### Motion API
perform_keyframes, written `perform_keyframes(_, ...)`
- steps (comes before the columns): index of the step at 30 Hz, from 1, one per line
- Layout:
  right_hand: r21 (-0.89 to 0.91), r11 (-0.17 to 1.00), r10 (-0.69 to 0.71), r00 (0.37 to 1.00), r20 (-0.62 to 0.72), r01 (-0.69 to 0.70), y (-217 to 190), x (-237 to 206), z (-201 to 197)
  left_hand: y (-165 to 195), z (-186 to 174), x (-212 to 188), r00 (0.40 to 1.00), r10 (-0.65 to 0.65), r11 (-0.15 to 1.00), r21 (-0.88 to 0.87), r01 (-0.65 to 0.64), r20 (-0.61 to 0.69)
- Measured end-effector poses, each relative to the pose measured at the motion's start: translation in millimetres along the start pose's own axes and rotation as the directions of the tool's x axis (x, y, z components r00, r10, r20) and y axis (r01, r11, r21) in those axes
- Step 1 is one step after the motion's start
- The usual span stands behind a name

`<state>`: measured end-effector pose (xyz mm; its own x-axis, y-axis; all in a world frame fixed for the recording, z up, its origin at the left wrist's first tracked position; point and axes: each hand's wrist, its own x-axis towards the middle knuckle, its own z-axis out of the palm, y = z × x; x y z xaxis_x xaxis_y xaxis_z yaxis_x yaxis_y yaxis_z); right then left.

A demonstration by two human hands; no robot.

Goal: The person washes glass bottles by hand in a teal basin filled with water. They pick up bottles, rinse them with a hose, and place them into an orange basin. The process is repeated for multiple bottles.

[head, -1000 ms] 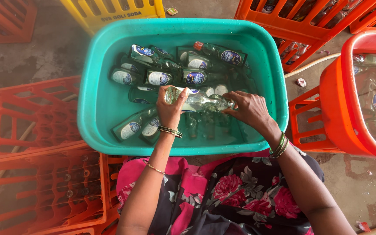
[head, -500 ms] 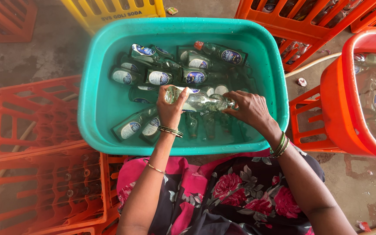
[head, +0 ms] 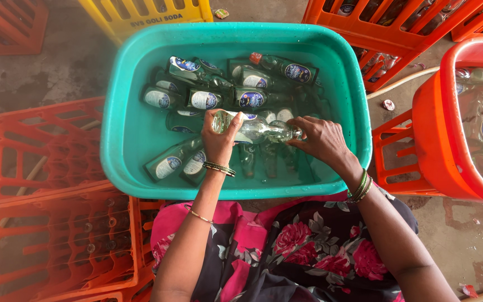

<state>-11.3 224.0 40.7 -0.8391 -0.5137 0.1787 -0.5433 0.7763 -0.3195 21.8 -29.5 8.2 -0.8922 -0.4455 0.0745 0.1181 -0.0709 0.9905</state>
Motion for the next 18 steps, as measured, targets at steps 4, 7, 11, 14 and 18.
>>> perform_keyframes(4, -0.005, 1.0, -0.003, 1.0, -0.005, 0.003, 0.4, 0.1, 0.4, -0.3, -0.2, -0.5, 1.0, -0.001, 1.0, -0.02, 0.001, 0.006)
perform_keyframes(7, -0.005, 1.0, -0.008, 1.0, -0.001, 0.008, 0.9, 0.2, 0.7, -0.2, 0.1, -0.5, 1.0, 0.003, 1.0, -0.006, -0.003, -0.001)
perform_keyframes(11, -0.006, 1.0, -0.006, 1.0, 0.002, 0.006, 1.5, -0.1, 1.1, 0.2, 0.3, -0.5, 1.0, -0.003, 1.0, 0.001, 0.003, 0.002)
perform_keyframes(14, 0.001, 1.0, 0.002, 1.0, 0.005, -0.002, 1.7, -0.3, 1.2, 0.3, 0.4, -0.5, 1.0, 0.006, 1.0, 0.007, -0.006, 0.001)
perform_keyframes(18, 0.008, 1.0, -0.01, 1.0, -0.009, 0.01, 1.4, -0.3, 0.9, -0.3, 0.1, -0.6, 1.0, -0.001, 1.0, 0.014, 0.001, 0.001)
